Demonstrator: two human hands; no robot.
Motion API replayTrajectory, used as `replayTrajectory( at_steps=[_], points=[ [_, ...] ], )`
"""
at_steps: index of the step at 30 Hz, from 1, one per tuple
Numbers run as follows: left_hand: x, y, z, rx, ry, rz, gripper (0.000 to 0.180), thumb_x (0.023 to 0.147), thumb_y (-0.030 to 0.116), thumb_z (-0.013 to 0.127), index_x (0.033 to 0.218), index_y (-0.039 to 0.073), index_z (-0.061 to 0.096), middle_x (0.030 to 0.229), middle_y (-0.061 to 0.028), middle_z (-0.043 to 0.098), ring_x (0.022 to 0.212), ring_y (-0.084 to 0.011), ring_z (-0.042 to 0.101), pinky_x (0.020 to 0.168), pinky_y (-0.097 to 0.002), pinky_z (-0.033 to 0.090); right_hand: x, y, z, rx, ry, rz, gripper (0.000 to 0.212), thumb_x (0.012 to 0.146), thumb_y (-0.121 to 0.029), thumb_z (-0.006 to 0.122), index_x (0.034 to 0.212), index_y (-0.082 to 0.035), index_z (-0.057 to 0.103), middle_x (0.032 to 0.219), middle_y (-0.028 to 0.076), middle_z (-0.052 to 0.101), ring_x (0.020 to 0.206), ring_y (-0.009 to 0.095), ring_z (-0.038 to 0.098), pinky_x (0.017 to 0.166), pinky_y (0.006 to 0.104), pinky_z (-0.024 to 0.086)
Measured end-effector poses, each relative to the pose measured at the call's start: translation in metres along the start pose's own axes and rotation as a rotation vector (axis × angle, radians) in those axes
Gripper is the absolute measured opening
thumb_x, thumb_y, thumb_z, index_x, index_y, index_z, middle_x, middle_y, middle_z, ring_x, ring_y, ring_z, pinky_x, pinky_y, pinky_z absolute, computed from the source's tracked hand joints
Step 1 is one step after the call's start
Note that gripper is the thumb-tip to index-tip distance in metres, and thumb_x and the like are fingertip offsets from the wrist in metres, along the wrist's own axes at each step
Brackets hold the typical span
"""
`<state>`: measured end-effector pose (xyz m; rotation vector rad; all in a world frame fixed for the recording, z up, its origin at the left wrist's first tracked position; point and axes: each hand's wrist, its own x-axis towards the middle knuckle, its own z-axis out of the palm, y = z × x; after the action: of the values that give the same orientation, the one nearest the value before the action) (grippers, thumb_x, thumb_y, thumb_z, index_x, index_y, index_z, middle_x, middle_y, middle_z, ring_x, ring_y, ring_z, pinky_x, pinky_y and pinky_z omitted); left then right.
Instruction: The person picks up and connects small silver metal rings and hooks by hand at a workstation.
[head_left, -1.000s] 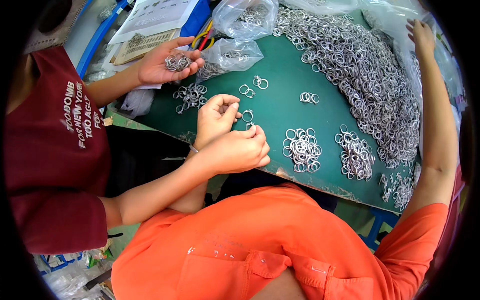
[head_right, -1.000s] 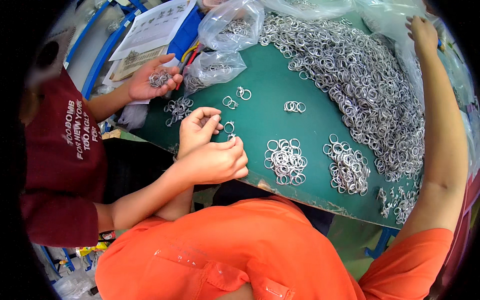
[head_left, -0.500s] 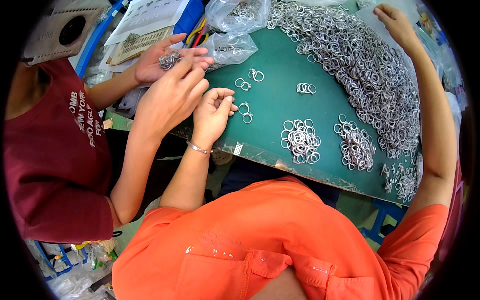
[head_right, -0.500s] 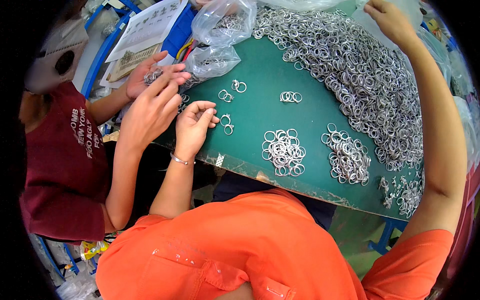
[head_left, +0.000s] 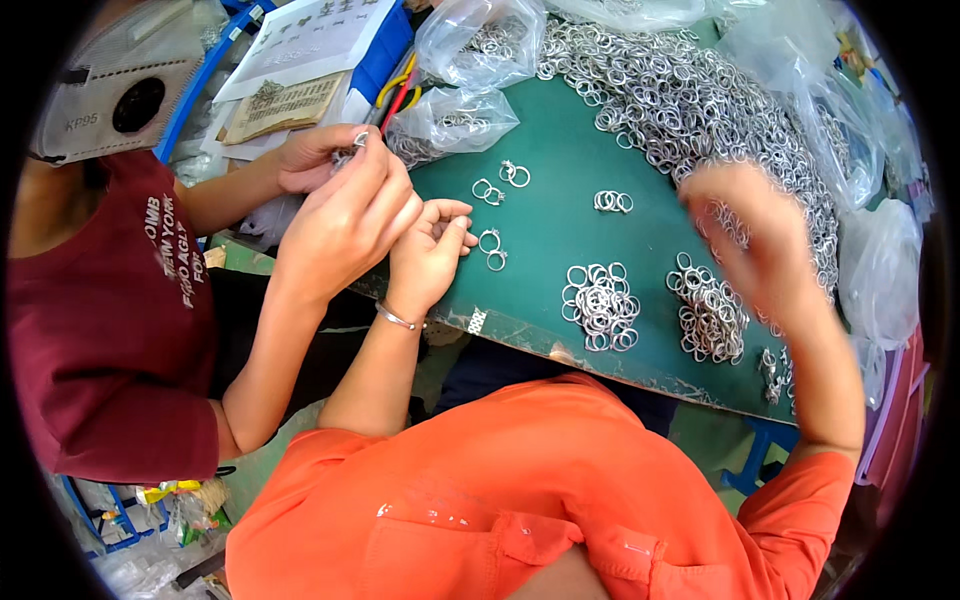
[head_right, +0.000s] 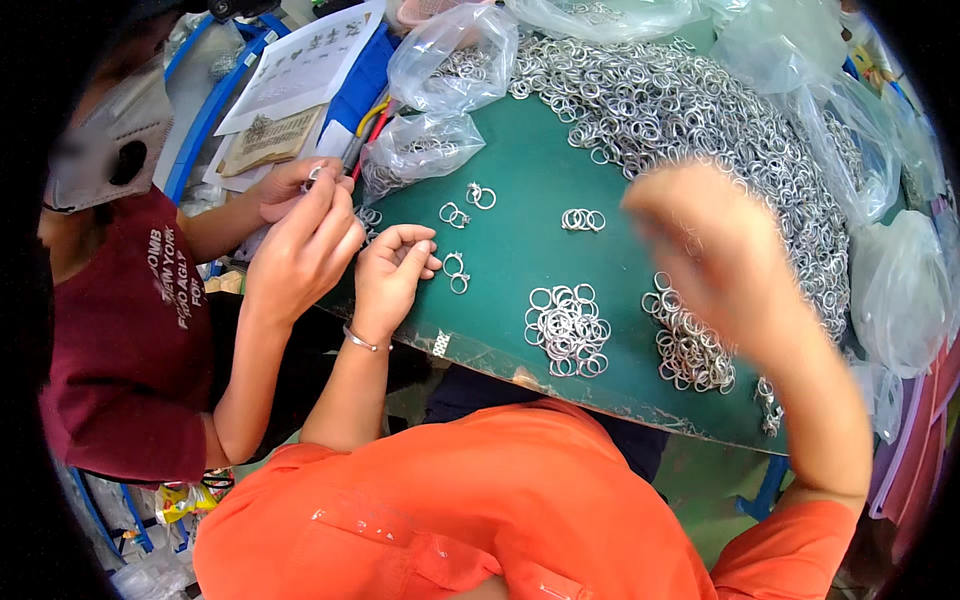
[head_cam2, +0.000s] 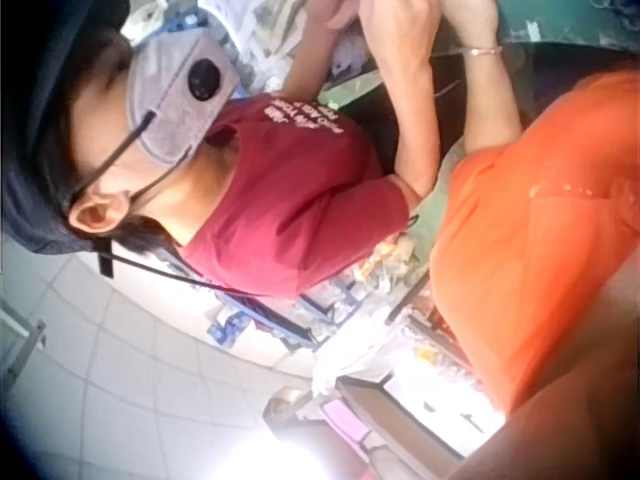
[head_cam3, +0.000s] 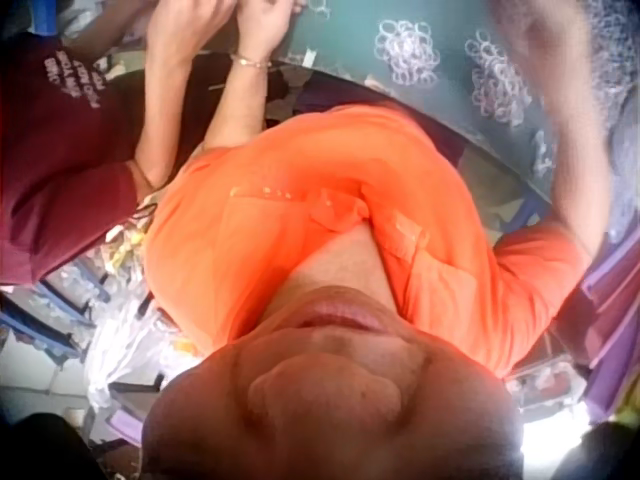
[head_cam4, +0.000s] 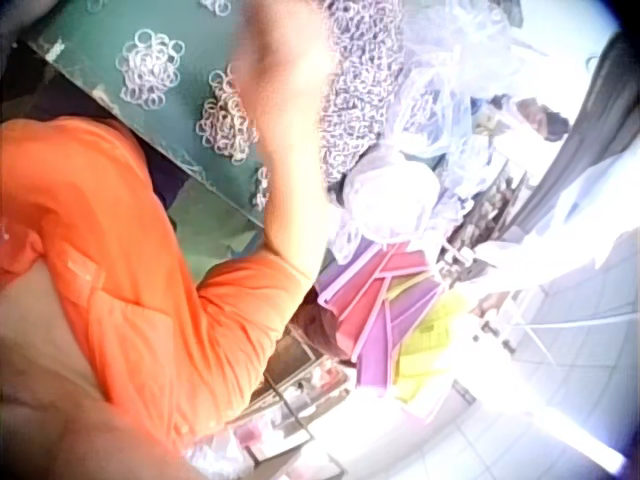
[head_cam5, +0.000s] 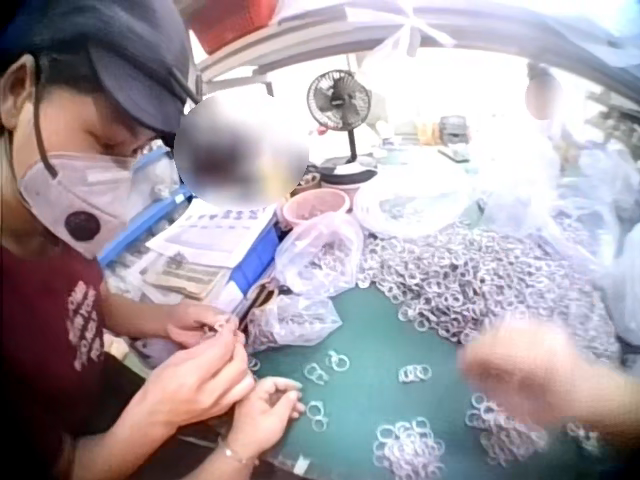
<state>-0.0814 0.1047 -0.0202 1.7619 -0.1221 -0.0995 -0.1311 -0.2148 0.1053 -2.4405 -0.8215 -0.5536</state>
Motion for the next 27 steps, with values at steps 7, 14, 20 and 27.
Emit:
replayTrajectory(
  at_steps=[7, 14, 20, 27],
  points=[
    [0.003, -0.006, 0.004, 0.034, -0.059, 0.010, 0.018, 0.093, 0.002, 0.056, 0.111, 0.001, 0.059, 0.093, -0.0040, 0.063, 0.077, -0.0103, 0.064, 0.067, -0.0216, 0.052, -0.082, -0.074, 0.082, 0.151, 0.086, 0.063, 0.027, 0.068, 0.005, 0.070, 0.094, 0.001, 0.065, 0.106, 0.016, 0.063, 0.093, 0.034, 0.061, 0.077, 0.0402, 0.051],
    [-0.037, 0.007, 0.017, 0.383, 0.227, 0.618, 0.017, 0.080, -0.007, 0.064, 0.096, -0.001, 0.063, 0.098, -0.0131, 0.062, 0.086, -0.0209, 0.063, 0.077, -0.0285, 0.052, -0.105, -0.083, 0.121, 0.010, 0.363, 0.342, 0.026, 0.069, 0.009, 0.066, 0.093, -0.002, 0.065, 0.117, 0.017, 0.059, 0.109, 0.037, 0.053, 0.093, 0.0427, 0.043],
    [-0.067, 0.029, 0.049, 0.075, 0.039, 0.680, 0.018, 0.077, -0.007, 0.068, 0.093, -0.001, 0.065, 0.091, -0.0126, 0.064, 0.079, -0.0207, 0.064, 0.071, -0.0285, 0.052, -0.100, -0.087, 0.120, 0.058, 0.355, 0.332, 0.025, 0.070, 0.010, 0.066, 0.091, -0.002, 0.064, 0.115, 0.016, 0.059, 0.107, 0.037, 0.054, 0.093, 0.0431, 0.043],
    [-0.053, 0.142, 0.063, -0.816, -0.942, 0.683, 0.023, 0.081, 0.013, 0.071, 0.096, -0.003, 0.066, 0.091, -0.0131, 0.064, 0.078, -0.0226, 0.062, 0.067, -0.0325, 0.051, -0.105, -0.084, 0.129, 0.148, 0.450, 0.403, 0.022, 0.071, 0.007, 0.066, 0.091, -0.002, 0.064, 0.113, 0.017, 0.061, 0.104, 0.037, 0.055, 0.091, 0.0433, 0.044]
  ],
)
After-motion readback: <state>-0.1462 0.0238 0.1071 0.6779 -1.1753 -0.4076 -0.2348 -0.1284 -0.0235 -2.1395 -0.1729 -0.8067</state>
